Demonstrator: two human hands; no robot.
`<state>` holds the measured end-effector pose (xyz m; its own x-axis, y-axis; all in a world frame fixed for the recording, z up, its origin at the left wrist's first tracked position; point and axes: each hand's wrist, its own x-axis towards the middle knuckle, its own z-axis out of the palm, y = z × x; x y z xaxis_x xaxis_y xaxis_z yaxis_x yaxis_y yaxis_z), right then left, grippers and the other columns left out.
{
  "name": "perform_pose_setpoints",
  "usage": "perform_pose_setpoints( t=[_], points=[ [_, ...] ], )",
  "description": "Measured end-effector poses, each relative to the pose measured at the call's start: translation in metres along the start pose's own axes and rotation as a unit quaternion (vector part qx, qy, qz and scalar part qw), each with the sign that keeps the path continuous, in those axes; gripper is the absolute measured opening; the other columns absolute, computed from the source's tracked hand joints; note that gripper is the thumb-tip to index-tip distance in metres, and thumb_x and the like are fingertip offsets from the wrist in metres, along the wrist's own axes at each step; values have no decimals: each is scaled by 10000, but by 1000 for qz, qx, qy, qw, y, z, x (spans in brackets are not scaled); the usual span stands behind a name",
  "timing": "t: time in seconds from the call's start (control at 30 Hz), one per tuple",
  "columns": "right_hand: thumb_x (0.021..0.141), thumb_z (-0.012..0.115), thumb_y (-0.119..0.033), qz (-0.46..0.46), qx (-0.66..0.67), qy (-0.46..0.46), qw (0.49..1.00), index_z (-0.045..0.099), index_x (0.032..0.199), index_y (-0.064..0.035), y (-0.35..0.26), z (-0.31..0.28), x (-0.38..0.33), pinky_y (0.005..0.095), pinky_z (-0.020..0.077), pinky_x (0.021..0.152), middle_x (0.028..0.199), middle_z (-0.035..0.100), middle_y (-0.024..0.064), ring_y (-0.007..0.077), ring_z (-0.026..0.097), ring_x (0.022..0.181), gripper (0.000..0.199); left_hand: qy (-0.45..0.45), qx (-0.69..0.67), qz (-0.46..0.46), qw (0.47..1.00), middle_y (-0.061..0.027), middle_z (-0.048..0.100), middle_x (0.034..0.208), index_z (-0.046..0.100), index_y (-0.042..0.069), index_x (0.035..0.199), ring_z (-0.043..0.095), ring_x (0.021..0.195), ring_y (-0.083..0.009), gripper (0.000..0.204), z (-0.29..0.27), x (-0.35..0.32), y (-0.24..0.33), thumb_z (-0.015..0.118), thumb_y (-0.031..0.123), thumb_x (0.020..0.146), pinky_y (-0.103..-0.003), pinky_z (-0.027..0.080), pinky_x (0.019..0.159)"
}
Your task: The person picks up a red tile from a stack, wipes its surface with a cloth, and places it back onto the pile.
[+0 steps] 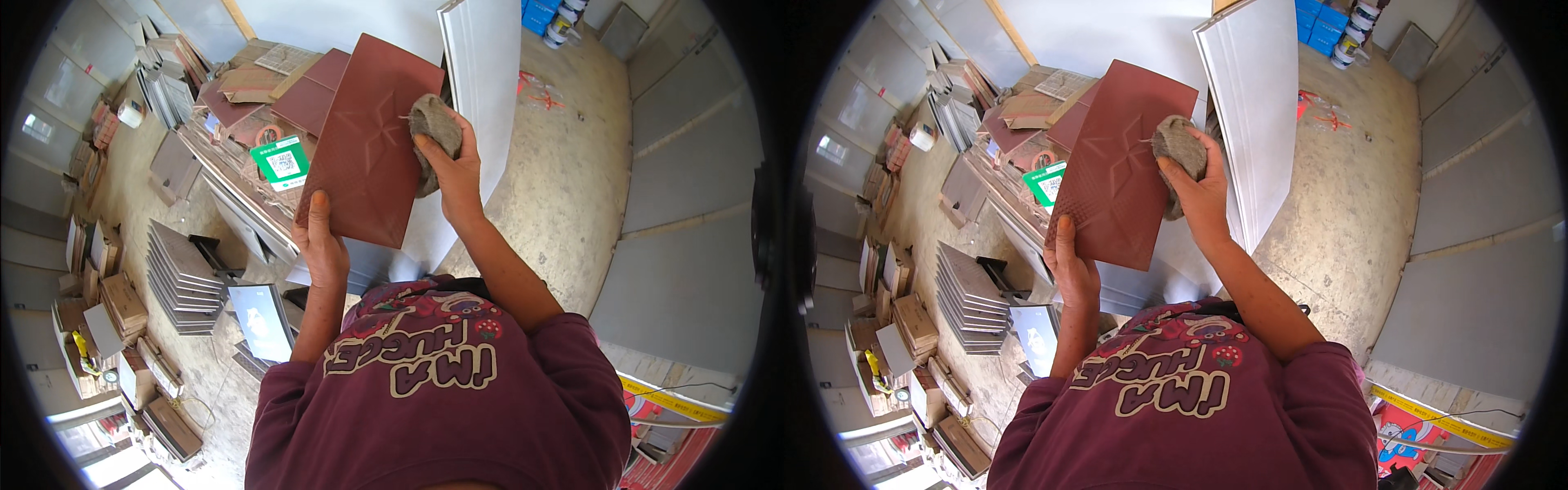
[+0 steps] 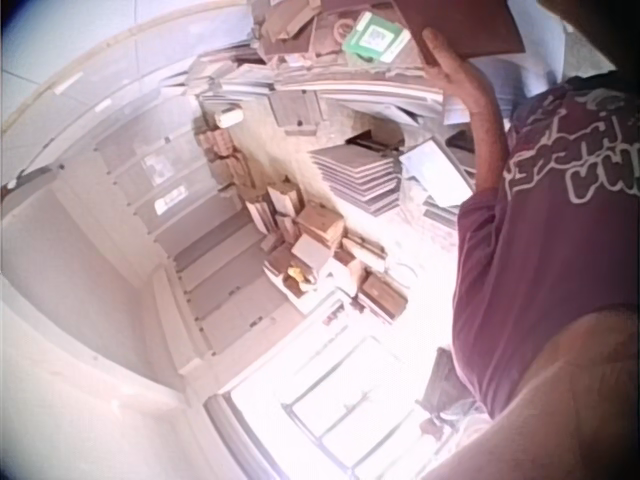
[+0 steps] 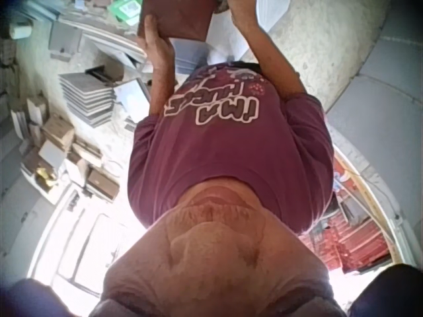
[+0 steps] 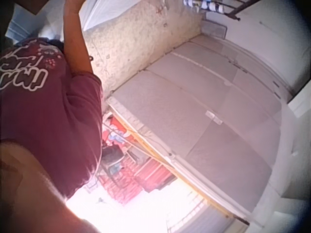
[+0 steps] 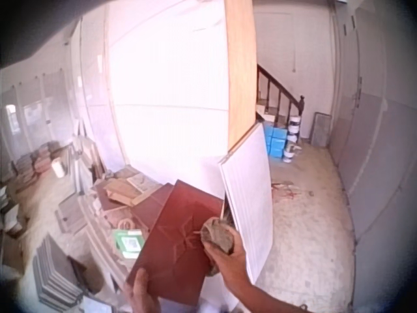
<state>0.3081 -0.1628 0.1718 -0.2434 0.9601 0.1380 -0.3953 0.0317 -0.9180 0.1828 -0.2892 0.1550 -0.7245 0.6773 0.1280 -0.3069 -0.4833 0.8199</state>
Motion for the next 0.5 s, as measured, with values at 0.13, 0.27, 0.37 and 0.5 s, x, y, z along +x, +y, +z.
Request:
perform_pose_setpoints(
  t=[0.13, 0.27, 0.37, 0.5],
  points=[
    [789, 674, -89, 82, 84, 14, 993, 392, 1254, -107, -2, 5, -20, 262, 412, 899, 1142, 505, 57, 135, 496, 1043, 544, 5, -11, 4, 1000, -75, 603, 1066, 576, -34, 1090, 553, 958, -141, 298, -1, 0, -2, 553, 185, 889, -250, 410, 856],
    [799, 639, -45, 80, 99, 40, 991, 378, 1262, -109, 2, 8, -26, 260, 414, 903, 1142, 505, 58, 135, 500, 1037, 535, -2, -7, -4, 1000, -76, 594, 1084, 562, -36, 1114, 546, 985, -150, 312, 4, -5, -8, 546, 185, 895, -256, 409, 871],
    [779, 588, 47, 40, 149, 62, 986, 380, 1278, -99, 3, 7, -19, 275, 428, 878, 1097, 526, 50, 142, 518, 1002, 560, -24, -1, -13, 1000, -80, 572, 1125, 539, -34, 1147, 531, 1024, -153, 328, 9, -12, -14, 541, 181, 899, -267, 403, 895],
    [741, 560, 114, 45, 193, 68, 978, 443, 1231, -100, 1, -5, -4, 276, 470, 834, 1036, 566, 40, 149, 559, 938, 547, -173, 31, -47, 983, -85, 524, 1196, 463, -5, 1235, 491, 1095, -169, 622, -1, -7, -7, 542, 474, 847, -311, 388, 936]
  ],
)
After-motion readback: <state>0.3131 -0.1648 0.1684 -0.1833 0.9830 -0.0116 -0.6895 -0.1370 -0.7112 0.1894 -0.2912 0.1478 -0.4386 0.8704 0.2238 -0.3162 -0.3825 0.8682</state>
